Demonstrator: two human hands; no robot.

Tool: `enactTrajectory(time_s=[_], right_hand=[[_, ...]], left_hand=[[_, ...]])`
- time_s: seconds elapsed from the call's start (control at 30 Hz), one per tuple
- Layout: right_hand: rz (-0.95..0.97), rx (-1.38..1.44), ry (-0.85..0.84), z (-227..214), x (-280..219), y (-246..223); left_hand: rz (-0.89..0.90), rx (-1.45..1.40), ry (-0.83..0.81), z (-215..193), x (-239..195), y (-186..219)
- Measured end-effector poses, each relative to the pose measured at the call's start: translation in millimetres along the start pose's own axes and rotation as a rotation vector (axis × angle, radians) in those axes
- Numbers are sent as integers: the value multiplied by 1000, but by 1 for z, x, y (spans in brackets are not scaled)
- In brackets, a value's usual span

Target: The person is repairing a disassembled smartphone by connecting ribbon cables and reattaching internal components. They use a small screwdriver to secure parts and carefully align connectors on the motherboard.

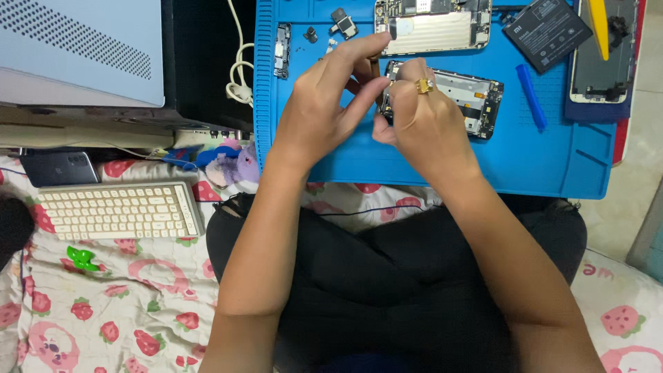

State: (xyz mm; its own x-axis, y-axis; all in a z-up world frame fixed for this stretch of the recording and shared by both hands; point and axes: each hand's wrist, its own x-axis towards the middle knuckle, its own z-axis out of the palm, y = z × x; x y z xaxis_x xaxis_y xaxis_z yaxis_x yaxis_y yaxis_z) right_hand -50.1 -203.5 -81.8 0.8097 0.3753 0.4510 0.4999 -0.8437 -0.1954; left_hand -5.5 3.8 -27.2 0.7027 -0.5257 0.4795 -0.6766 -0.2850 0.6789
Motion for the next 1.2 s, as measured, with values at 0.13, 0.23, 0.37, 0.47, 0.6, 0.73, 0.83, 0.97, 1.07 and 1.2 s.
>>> enactTrajectory(time_s=[0.13, 0.23, 0.37, 0.47, 0.6, 0.73, 0.83, 0.97, 1.07, 1.2], right_hand=[[45, 56, -39, -4, 0, 1], [39, 34, -34, -7, 0, 0], [52, 16, -50, -11, 2, -3], [72, -6, -69, -21, 4, -8], [66, 153, -62, -39, 13, -8], [37, 136, -62, -36, 13, -3], [28, 157, -69, -37, 14, -4], [48, 110, -89, -37, 14, -6], [43, 104, -82, -37, 13, -5], [51, 95, -91, -36, 13, -4]], left_hand=[[11, 31, 38, 2, -2, -5], [8, 21, 55, 0, -3, -5], [3, 61, 88, -2, -4, -7], [-60, 13, 183, -6, -5, -15], [-183, -358, 472, -20, 9, -21], [-113, -181, 451, -33, 9, -26], [-196, -14, 390, -26, 1, -42], [-356, -1, 314, -16, 2, -51], [-426, -22, 294, -12, 3, -54], [-444, 7, 289, -15, 1, -50]])
